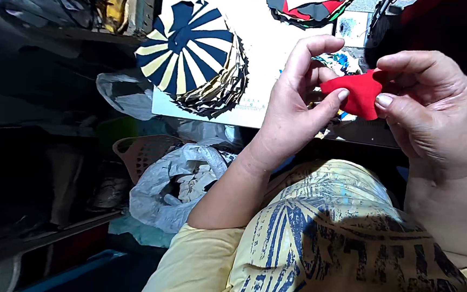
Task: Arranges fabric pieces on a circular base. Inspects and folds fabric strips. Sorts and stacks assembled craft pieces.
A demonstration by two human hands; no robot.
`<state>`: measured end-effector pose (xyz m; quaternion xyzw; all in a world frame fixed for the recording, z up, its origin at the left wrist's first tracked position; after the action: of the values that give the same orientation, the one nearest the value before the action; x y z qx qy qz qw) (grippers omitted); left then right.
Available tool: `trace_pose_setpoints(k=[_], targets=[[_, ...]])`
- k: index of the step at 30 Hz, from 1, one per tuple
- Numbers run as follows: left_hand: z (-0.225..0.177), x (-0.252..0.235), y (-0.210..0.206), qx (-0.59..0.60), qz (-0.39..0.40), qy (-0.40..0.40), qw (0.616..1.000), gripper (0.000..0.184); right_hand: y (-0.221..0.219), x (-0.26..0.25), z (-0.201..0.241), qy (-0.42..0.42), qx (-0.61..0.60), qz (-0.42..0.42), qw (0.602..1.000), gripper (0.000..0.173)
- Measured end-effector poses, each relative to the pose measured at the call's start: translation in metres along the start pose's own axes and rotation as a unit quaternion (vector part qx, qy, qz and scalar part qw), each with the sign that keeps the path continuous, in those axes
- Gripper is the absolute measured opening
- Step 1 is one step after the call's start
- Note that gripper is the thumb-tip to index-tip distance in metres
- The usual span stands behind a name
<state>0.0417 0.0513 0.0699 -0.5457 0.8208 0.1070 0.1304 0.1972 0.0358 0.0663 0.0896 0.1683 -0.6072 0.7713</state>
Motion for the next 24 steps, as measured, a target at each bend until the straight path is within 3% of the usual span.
trace_pose_setpoints(k=[4, 8, 12, 18, 24], targets=[[-0.009, 0.002, -0.005, -0.043, 0.041, -0.029, 0.998, 0.054, -0.005, 0.002, -0.004, 0.001, 0.017, 0.009, 1.0, 0.034], [-0.004, 0.004, 0.009, -0.035, 0.019, -0.025, 0.999, 0.057, -0.006, 0.005, -0.004, 0.009, 0.068, 0.004, 0.998, 0.029], [-0.001, 0.009, 0.015, -0.046, 0.025, -0.011, 0.999, 0.06, -0.017, 0.018, -0.018, -0.035, 0.1, 0.012, 0.994, 0.02], [-0.001, 0.012, 0.021, -0.154, 0.082, -0.014, 0.985, 0.057, -0.037, 0.037, -0.034, -0.075, 0.15, 0.022, 0.986, 0.016], [0.012, 0.01, 0.01, -0.334, 0.116, -0.032, 0.935, 0.048, -0.041, 0.036, -0.042, -0.06, 0.269, 0.02, 0.961, 0.015]])
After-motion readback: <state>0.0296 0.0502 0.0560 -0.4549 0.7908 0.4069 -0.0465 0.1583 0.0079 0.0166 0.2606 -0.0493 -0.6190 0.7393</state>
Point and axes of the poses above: each hand's wrist, its own x-axis away from the middle knuckle, its own y-axis out of the back of the hand, z = x × y, the point moved 10 cm from there along -x, towards the middle knuckle, and after that the axes turned 1 degree about x, right-handed, at the moved point
